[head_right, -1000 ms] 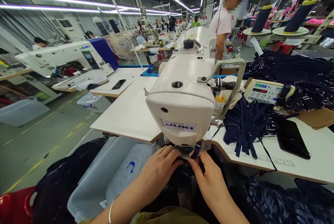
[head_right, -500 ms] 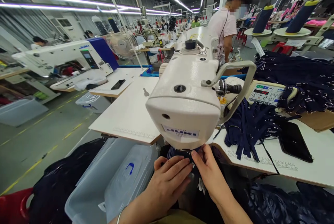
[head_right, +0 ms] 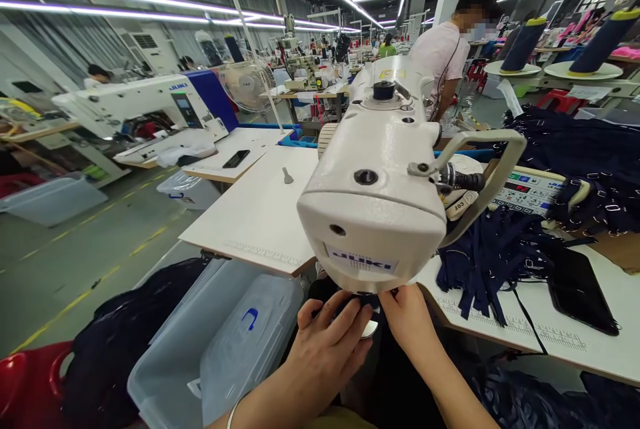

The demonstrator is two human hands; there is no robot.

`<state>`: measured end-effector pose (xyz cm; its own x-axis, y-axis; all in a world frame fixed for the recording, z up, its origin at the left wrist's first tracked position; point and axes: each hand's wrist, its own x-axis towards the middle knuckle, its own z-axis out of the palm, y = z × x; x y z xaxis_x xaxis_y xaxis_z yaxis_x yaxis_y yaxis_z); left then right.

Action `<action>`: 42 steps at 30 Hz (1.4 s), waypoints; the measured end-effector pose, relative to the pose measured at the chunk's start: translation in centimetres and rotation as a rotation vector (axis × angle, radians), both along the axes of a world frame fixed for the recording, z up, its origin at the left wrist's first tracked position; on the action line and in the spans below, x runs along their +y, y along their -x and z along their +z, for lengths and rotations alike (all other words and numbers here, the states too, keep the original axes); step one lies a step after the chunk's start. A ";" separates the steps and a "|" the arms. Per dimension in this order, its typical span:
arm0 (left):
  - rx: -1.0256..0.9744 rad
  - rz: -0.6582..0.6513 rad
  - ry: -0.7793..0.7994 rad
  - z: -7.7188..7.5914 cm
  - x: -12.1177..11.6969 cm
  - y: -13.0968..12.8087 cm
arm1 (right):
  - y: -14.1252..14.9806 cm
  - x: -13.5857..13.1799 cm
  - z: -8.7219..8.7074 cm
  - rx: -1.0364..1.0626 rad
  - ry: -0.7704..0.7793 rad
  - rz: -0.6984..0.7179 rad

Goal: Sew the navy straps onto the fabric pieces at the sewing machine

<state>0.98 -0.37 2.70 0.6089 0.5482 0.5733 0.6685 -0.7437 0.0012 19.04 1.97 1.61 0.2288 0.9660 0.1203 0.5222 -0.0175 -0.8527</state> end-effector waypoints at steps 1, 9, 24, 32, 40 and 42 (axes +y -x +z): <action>-0.005 0.006 0.003 0.0 0.0 -0.1 | 0.0 0.1 0.0 -0.015 -0.009 0.014; -0.036 0.038 0.006 -0.4 -0.1 -0.6 | -0.3 0.9 -0.7 -0.040 -0.055 0.001; -0.044 0.074 -0.034 -0.3 -0.2 -1.1 | -0.2 1.5 -1.3 -0.169 -0.191 0.000; -0.048 0.101 -0.044 -1.0 -0.2 -1.2 | -0.4 1.4 -1.8 -0.231 -0.171 0.007; -0.006 0.073 -0.070 -0.6 -0.3 -0.7 | -0.9 1.7 -2.4 -0.244 -0.207 0.023; -0.001 0.079 -0.080 -0.5 -0.4 -0.7 | -1.0 1.7 -2.3 -0.240 -0.207 0.028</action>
<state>1.65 -0.74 2.16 0.5652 0.5469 0.6176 0.7250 -0.6865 -0.0555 20.03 3.68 -0.66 0.1437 0.9208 0.3625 0.7064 0.1611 -0.6893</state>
